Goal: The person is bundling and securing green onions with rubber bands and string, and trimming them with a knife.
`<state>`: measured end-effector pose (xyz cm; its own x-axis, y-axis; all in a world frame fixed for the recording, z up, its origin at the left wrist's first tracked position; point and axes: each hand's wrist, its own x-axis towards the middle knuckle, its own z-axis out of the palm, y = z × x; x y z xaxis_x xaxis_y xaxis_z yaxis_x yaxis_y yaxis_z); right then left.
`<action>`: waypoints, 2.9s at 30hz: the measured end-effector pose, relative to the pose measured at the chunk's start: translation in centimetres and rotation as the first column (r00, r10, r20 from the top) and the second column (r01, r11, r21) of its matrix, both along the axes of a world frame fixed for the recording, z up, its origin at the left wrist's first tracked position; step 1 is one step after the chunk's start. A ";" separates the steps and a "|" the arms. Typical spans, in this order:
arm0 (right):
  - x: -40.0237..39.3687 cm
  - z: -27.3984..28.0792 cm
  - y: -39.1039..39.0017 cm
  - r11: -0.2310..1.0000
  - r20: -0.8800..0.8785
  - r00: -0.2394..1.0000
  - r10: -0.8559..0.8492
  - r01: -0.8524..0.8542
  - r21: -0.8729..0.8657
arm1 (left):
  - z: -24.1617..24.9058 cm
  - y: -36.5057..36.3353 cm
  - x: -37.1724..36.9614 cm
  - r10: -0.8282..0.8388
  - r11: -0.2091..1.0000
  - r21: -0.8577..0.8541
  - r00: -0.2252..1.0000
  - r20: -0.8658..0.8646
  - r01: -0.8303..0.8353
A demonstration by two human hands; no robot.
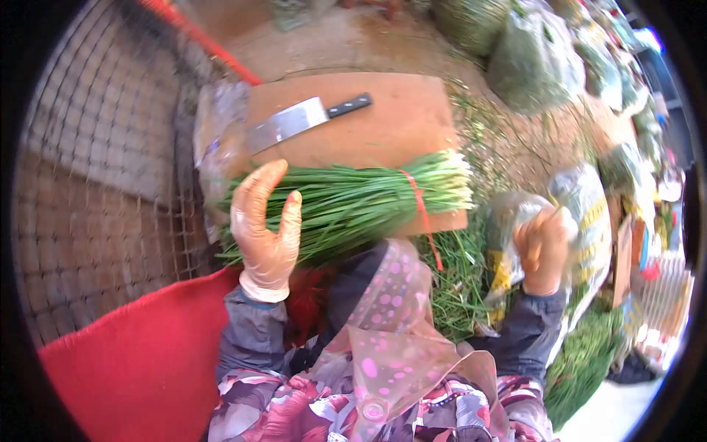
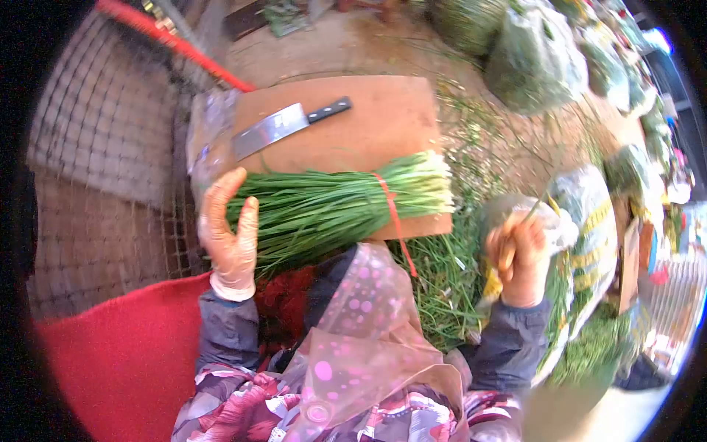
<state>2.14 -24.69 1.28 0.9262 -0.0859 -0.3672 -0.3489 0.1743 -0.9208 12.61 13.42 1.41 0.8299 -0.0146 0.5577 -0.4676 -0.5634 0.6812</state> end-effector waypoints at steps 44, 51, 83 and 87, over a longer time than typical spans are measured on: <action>-22.3 2.5 -5.2 0.551 0.558 0.565 -0.607 -0.207 0.808 | 13.0 -16.9 -21.0 -0.882 -0.175 -0.036 -0.173 -0.438 0.984; -27.7 1.3 -5.9 0.409 0.665 0.528 -0.529 -0.528 0.744 | 9.4 -25.8 -17.4 -0.984 0.163 -0.504 0.102 -0.147 0.848; -69.9 8.4 19.0 -0.547 0.484 -0.494 -0.722 0.836 0.038 | 13.3 -33.6 -38.5 -0.754 -0.417 -0.420 -0.564 -0.335 0.806; -66.7 12.2 17.3 -0.356 0.624 -0.082 -0.777 0.875 -0.329 | 15.8 -34.1 -45.2 -0.617 -0.656 -0.503 -0.783 -0.073 0.564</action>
<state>-64.60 -7.37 13.50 -0.3268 -0.8797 0.3456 -0.2589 -0.2683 -0.9279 -32.55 -20.70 17.18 -0.5123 -0.7453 0.4267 0.2273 0.3615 0.9042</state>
